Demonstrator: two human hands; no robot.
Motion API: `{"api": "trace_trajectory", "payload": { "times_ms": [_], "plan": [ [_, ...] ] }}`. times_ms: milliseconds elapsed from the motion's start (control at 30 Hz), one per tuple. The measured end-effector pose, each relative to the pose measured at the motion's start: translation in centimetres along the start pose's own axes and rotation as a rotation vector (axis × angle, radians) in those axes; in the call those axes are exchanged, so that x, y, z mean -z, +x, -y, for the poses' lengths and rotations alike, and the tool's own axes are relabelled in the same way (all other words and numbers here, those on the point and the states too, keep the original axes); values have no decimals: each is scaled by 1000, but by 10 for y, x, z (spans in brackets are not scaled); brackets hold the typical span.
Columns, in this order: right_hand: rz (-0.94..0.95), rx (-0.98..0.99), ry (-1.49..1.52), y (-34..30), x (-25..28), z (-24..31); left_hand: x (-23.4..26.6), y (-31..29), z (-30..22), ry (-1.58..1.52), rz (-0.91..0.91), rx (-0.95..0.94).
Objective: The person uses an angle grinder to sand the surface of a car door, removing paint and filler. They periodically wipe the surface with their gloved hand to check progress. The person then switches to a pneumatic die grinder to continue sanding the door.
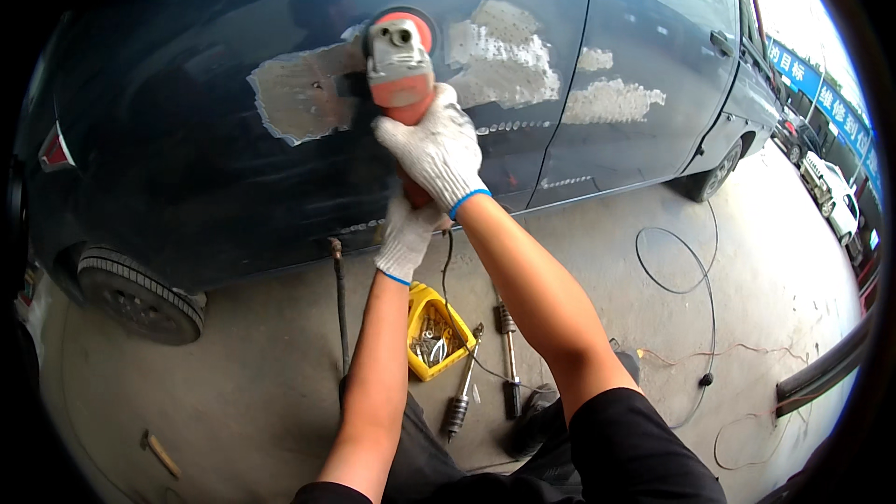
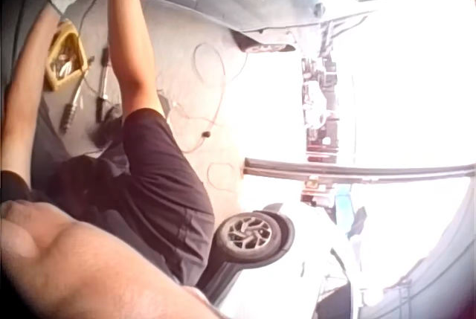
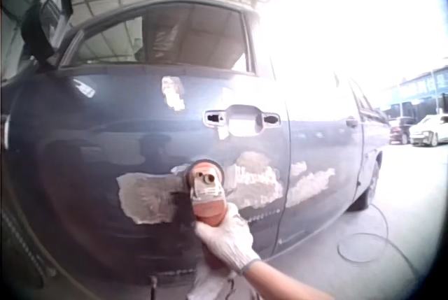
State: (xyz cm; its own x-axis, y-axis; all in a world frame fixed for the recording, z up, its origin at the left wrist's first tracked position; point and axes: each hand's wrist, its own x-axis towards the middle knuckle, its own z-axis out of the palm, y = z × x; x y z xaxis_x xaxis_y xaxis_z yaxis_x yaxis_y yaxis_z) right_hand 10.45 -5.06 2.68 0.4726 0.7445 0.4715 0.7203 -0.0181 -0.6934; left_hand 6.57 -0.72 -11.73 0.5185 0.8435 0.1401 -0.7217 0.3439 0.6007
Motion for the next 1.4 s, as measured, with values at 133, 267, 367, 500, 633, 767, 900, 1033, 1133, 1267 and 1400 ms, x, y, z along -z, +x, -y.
{"api": "trace_trajectory", "payload": {
  "times_ms": [133, 267, 367, 500, 633, 767, 900, 1033, 1133, 1267, 1400],
  "plan": [
    [-58, 11, 23, -2, -4, -9, 20, 11, 13, 193, 42, -154],
    [-62, 18, 8, 3, 1, -23, 18, 8, 22, 264, 91, -115],
    [44, 27, 19, 0, 2, 0, 12, 5, 0, -124, 74, 47],
    [-19, -26, 88, -3, 5, -13, 11, -9, 3, 795, 119, -223],
    [54, -19, -31, 0, 3, 6, -1, -4, -4, -130, 29, 66],
    [-69, -12, 0, 4, 3, -14, 3, -7, 1, 397, 100, -128],
    [-39, -19, 67, 4, 8, -25, -3, -13, 3, 814, 91, -249],
    [76, 67, -7, 3, 5, 11, -2, 0, -8, -108, 10, -26],
    [-25, -6, 47, 3, 2, -13, 2, -4, -2, 308, 62, -107],
    [-1, -1, 65, 2, 7, -1, 18, 11, -2, 438, 46, -122],
    [-39, -23, 45, 6, 4, -16, 9, 0, 1, 619, 84, -153]
  ]
}}
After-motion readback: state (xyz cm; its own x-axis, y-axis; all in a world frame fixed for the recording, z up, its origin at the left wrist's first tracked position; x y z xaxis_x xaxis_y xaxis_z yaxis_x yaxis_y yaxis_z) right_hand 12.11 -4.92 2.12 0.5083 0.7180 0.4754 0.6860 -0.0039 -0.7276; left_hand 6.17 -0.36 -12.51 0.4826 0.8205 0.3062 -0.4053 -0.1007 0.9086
